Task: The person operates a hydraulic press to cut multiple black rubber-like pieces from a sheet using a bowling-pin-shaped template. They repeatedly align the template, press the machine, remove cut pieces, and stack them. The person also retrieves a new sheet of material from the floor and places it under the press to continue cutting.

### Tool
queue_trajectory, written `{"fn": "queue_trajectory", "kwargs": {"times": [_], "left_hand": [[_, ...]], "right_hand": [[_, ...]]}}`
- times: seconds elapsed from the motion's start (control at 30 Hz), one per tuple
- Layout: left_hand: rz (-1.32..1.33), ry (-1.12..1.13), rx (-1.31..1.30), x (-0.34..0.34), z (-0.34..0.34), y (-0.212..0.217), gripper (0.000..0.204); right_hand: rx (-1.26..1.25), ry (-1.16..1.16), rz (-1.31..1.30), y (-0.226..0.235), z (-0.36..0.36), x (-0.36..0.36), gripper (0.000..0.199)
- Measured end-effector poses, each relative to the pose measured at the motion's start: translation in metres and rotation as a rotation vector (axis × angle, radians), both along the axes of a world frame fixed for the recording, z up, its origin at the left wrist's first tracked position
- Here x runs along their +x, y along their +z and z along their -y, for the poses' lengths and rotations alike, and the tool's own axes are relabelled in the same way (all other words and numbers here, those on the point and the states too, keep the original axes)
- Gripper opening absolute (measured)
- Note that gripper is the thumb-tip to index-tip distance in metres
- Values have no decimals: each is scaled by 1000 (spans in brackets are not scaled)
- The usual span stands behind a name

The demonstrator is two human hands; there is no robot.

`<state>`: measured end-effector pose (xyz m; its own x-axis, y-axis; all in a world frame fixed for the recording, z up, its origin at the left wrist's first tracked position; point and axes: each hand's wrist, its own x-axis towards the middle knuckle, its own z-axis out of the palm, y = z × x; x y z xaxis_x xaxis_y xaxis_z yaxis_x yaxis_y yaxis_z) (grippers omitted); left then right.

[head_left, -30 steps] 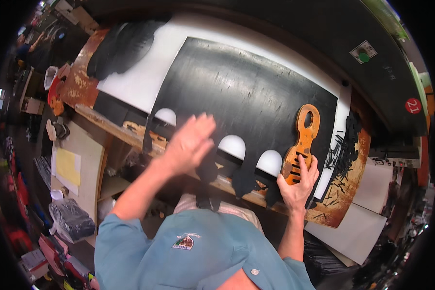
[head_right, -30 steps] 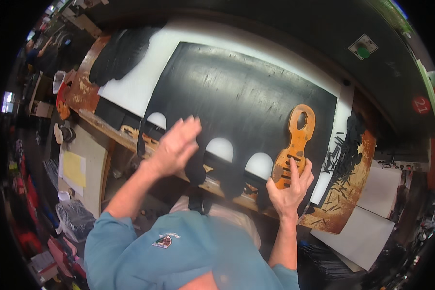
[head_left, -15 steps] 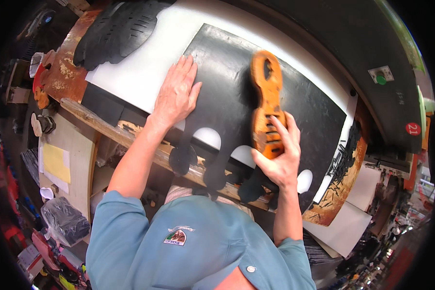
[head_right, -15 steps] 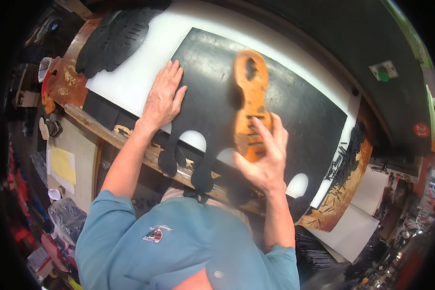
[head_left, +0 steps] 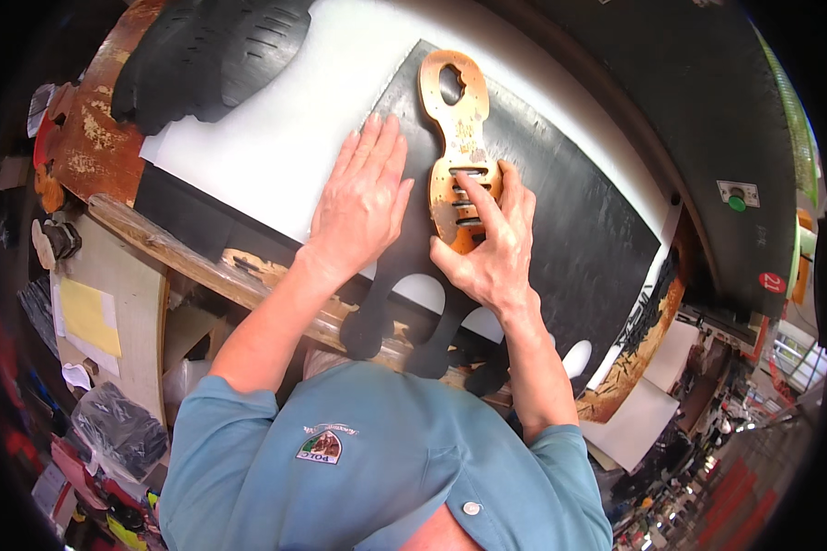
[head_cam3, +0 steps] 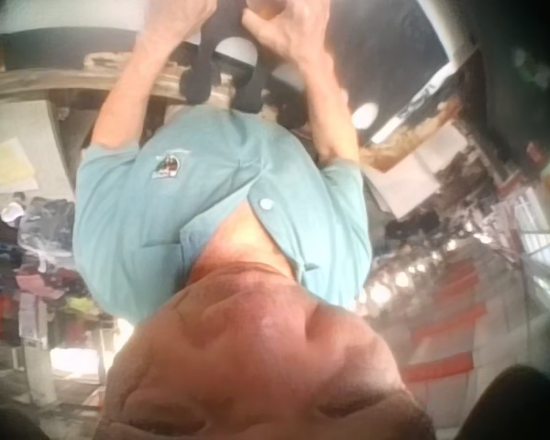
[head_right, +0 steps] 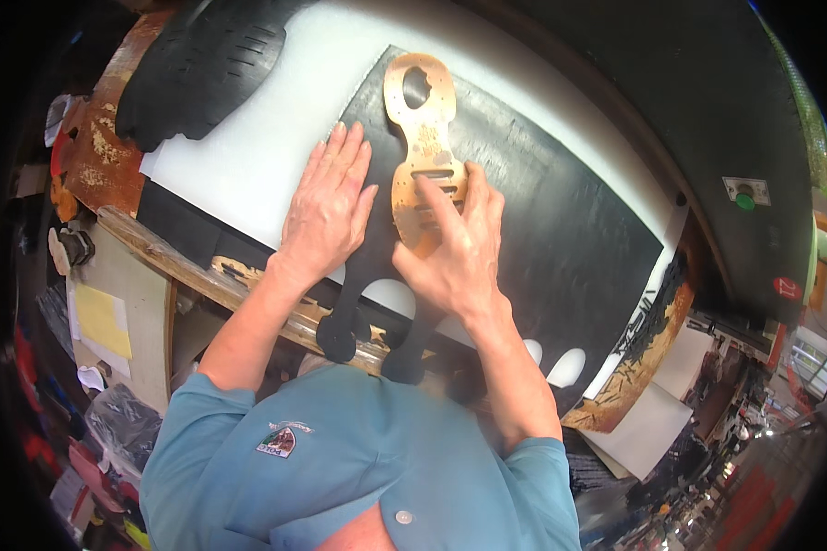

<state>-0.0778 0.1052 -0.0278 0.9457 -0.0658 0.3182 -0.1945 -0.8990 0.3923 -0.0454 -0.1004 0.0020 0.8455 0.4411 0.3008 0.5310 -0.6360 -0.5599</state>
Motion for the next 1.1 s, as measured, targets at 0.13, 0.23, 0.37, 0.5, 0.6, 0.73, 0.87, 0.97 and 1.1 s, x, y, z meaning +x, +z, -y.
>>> {"fn": "queue_trajectory", "kwargs": {"times": [0.13, 0.23, 0.37, 0.5, 0.6, 0.73, 0.87, 0.97, 1.1], "left_hand": [[29, -9, 11, 0, -3, -5, 54], [94, -9, 3, 1, -4, -11, 49], [220, -32, -156, 0, -8, -8, 34], [153, -38, -517, -43, -6, 13, 25], [-26, -103, -662, -103, 11, 21, 15], [9, -280, -609, -150, 59, 3, 5], [147, -267, -291, -151, 71, -19, 22], [196, -273, -262, -151, 67, -27, 18], [266, -259, -222, -155, 64, -31, 16]], "right_hand": [[-1, 19, 50, -7, -3, -2, 72], [7, 69, 83, -14, 5, 3, 74], [216, 90, -261, -8, 38, 5, 89], [174, 32, -216, -7, 70, -28, 99], [51, 71, 127, -27, 70, -55, 96], [132, -17, 119, -43, 70, -54, 90], [243, 54, 104, -28, 76, -47, 88], [451, -149, 100, -4, 102, -55, 54], [847, -442, 345, 36, 177, -69, 7]]}}
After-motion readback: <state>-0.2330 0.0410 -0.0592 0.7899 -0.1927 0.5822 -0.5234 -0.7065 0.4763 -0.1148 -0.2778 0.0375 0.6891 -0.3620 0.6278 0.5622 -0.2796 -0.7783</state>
